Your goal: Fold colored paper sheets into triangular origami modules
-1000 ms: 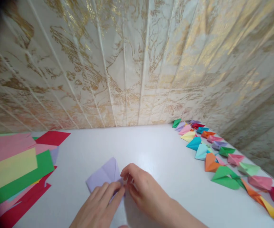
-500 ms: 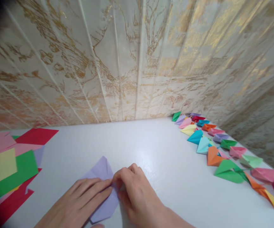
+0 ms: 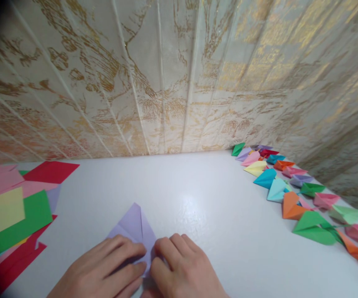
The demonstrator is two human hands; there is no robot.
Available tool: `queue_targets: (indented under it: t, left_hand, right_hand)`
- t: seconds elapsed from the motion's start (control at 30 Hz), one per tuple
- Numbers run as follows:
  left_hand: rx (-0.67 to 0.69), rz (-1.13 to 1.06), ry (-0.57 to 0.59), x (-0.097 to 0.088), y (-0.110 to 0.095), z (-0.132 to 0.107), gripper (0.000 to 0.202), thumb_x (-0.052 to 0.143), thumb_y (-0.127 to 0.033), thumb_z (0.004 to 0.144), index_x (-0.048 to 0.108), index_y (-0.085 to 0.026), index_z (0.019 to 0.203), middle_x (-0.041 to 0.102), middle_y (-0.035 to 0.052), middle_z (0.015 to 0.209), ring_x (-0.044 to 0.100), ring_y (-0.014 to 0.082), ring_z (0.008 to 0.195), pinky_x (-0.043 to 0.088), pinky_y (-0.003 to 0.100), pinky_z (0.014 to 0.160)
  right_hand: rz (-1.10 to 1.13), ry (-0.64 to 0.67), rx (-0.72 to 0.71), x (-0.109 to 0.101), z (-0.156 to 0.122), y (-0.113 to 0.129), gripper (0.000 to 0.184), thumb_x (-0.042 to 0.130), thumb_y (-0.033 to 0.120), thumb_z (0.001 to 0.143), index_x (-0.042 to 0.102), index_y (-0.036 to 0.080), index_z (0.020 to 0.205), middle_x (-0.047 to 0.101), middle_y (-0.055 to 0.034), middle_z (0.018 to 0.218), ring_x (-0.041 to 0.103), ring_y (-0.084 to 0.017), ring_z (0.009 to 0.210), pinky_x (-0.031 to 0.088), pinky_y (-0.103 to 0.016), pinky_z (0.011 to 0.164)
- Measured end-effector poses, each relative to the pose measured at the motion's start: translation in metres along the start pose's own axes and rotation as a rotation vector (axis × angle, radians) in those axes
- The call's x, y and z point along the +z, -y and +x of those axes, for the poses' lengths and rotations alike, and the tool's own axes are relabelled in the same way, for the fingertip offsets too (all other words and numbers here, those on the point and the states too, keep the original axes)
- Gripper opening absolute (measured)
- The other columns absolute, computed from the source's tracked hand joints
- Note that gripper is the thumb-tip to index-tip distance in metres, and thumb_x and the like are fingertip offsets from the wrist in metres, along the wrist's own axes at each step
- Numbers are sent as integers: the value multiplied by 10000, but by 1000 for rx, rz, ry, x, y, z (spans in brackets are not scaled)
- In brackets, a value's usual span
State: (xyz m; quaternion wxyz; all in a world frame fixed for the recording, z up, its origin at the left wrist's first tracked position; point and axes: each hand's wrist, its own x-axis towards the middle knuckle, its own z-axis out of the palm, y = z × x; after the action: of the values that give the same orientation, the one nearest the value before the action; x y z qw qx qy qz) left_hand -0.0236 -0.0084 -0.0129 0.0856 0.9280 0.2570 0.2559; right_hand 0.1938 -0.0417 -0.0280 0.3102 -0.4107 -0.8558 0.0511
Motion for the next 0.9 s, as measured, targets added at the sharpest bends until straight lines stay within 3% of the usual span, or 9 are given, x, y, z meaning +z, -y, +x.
queue_targets:
  t: [0.13, 0.3, 0.6, 0.9]
  left_hand:
    - [-173, -207, 63, -3, 6, 3, 175, 505, -204, 1000, 606, -234, 861, 667, -14, 965, 626, 139, 852, 509, 236, 779]
    - [-291, -224, 101, 1, 12, 4, 156, 557, -212, 960, 554, -232, 805, 598, -26, 880, 630, 125, 802, 507, 195, 720]
    - [-267, -89, 102, 6, 8, 9, 141, 456, -190, 982, 565, -229, 902, 594, -2, 877, 617, 172, 813, 524, 261, 727]
    - [-251, -12, 168, 9, 8, 6, 149, 425, -192, 999, 549, -227, 924, 577, 5, 895, 601, 208, 830, 520, 343, 733]
  right_hand:
    - [210, 97, 124, -7, 8, 2, 158, 575, 91, 864, 580, 205, 755, 675, -38, 888, 595, -158, 759, 488, -267, 700]
    - [356, 141, 272, -14, 16, 2, 172, 595, 29, 733, 600, 201, 743, 650, -31, 865, 600, -161, 797, 498, -264, 742]
    - [369, 203, 336, -19, 20, 4, 91, 639, 115, 815, 597, 193, 796, 647, -37, 872, 590, -176, 827, 473, -274, 745]
    - [251, 193, 281, -14, 20, 3, 124, 590, 63, 828, 587, 181, 790, 620, -43, 826, 569, -176, 774, 462, -269, 688]
